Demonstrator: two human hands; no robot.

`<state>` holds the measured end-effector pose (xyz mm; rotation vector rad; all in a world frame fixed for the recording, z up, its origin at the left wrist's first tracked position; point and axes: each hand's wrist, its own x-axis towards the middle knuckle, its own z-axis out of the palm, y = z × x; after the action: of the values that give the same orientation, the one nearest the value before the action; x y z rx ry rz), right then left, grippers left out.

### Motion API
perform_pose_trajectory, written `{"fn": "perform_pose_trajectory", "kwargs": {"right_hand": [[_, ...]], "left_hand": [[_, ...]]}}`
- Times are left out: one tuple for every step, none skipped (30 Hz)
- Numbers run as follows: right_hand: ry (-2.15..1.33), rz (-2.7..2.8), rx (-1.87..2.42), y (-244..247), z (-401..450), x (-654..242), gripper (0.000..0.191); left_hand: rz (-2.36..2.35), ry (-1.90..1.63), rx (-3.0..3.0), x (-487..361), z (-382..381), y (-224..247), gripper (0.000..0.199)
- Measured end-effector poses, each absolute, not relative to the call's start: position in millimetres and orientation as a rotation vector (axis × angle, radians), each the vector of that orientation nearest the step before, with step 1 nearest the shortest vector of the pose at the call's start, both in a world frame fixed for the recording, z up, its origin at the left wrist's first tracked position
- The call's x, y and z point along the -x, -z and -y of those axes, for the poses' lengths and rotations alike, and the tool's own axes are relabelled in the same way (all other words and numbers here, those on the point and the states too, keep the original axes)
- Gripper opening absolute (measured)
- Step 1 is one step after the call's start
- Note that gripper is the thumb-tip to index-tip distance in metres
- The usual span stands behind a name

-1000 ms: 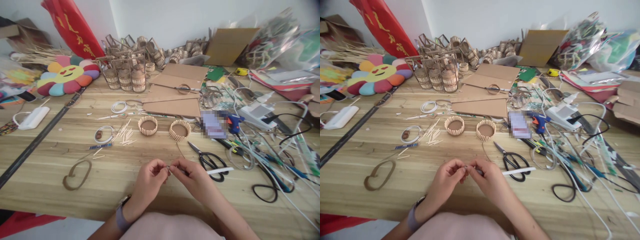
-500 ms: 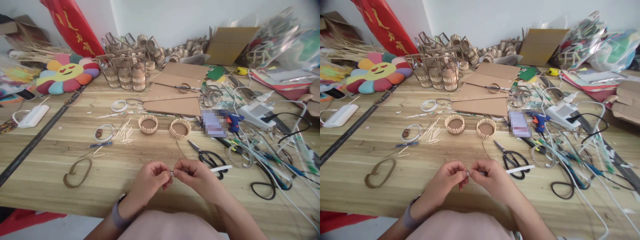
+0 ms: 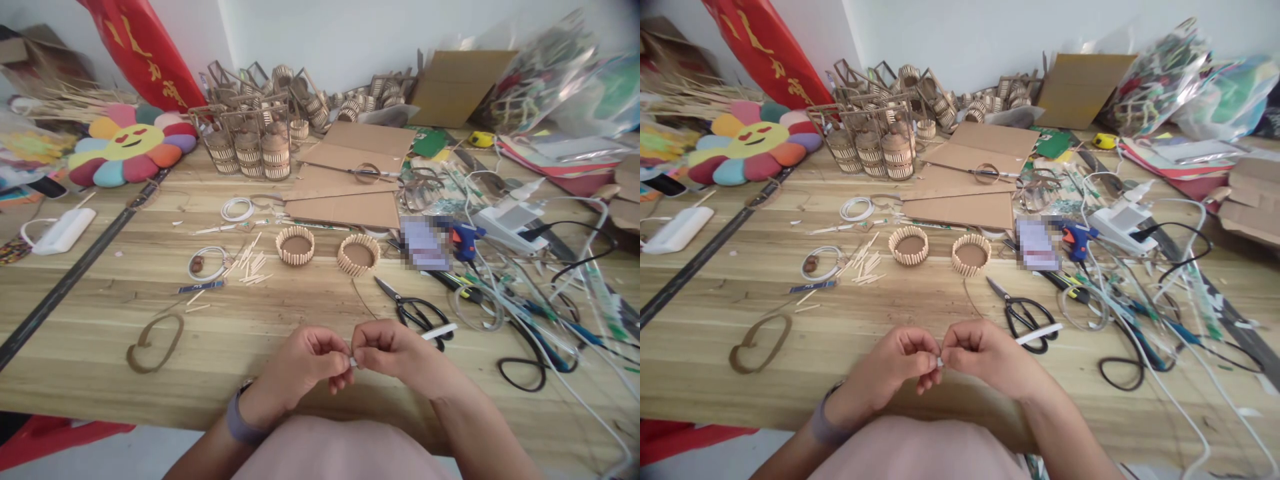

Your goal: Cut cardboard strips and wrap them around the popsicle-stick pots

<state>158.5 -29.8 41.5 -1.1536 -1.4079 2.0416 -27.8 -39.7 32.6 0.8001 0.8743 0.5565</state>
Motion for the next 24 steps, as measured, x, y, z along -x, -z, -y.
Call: {"fn": "perform_pose_trajectory", "kwargs": {"right_hand": [[-2.055,1.392,1.143,-40,30,-159,0.018],[-2.062,1.381,1.135,-39,29,-159,0.019],[-2.062,1.373,1.124,-38,29,-159,0.021],[-2.054,1.367,1.112,-37,29,-159,0.023],[-2.041,1.363,1.101,-37,29,-158,0.024],[-2.025,1.359,1.093,-37,29,-157,0.026],[-2.011,1.356,1.088,-37,30,-156,0.027],[-1.997,1.352,1.084,-37,30,-155,0.028],[-1.981,1.353,1.083,-37,30,-155,0.029],[-1.964,1.361,1.087,-36,30,-154,0.029],[-1.941,1.378,1.097,-35,30,-154,0.030],[-1.912,1.406,1.118,-34,30,-153,0.031],[-1.878,1.444,1.150,-33,30,-153,0.032],[-1.839,1.493,1.185,-33,30,-153,0.032],[-1.789,1.548,1.223,-32,30,-153,0.032],[-1.707,1.604,1.271,-33,30,-153,0.031],[-1.577,1.657,1.327,-34,31,-153,0.028],[-1.392,1.705,1.385,-35,33,-153,0.024],[-1.164,1.740,1.431,-38,35,-152,0.019],[-0.926,1.762,1.456,-40,37,-151,0.014],[-0.719,1.779,1.460,-43,40,-150,0.009],[-0.577,1.806,1.446,-45,43,-149,0.006],[-0.498,1.843,1.421,-47,46,-148,0.006],[-0.465,1.884,1.397,-48,49,-147,0.008]], "left_hand": [[-0.856,-0.555,-0.789,27,39,-31,0.012],[-0.842,-0.556,-0.782,27,39,-30,0.012],[-0.830,-0.560,-0.777,27,39,-29,0.013],[-0.824,-0.571,-0.772,26,39,-28,0.013],[-0.825,-0.588,-0.765,25,39,-27,0.013],[-0.831,-0.606,-0.756,25,39,-26,0.013],[-0.838,-0.624,-0.749,24,40,-26,0.013],[-0.848,-0.640,-0.746,24,40,-26,0.013],[-0.859,-0.652,-0.750,24,40,-27,0.013],[-0.871,-0.661,-0.760,24,41,-28,0.014],[-0.881,-0.668,-0.775,23,41,-29,0.015],[-0.894,-0.675,-0.791,23,41,-29,0.016],[-0.908,-0.682,-0.804,23,41,-30,0.017],[-0.923,-0.688,-0.813,24,40,-30,0.018],[-0.939,-0.693,-0.820,24,40,-29,0.018],[-0.956,-0.699,-0.827,24,39,-28,0.018],[-0.977,-0.706,-0.837,24,39,-27,0.018],[-1.000,-0.715,-0.849,24,38,-26,0.018],[-1.024,-0.723,-0.863,24,38,-24,0.018],[-1.047,-0.729,-0.879,24,38,-23,0.018],[-1.068,-0.732,-0.895,24,38,-21,0.018],[-1.085,-0.732,-0.910,24,38,-20,0.018],[-1.097,-0.729,-0.927,24,39,-19,0.018],[-1.104,-0.722,-0.946,24,39,-19,0.018]]}}
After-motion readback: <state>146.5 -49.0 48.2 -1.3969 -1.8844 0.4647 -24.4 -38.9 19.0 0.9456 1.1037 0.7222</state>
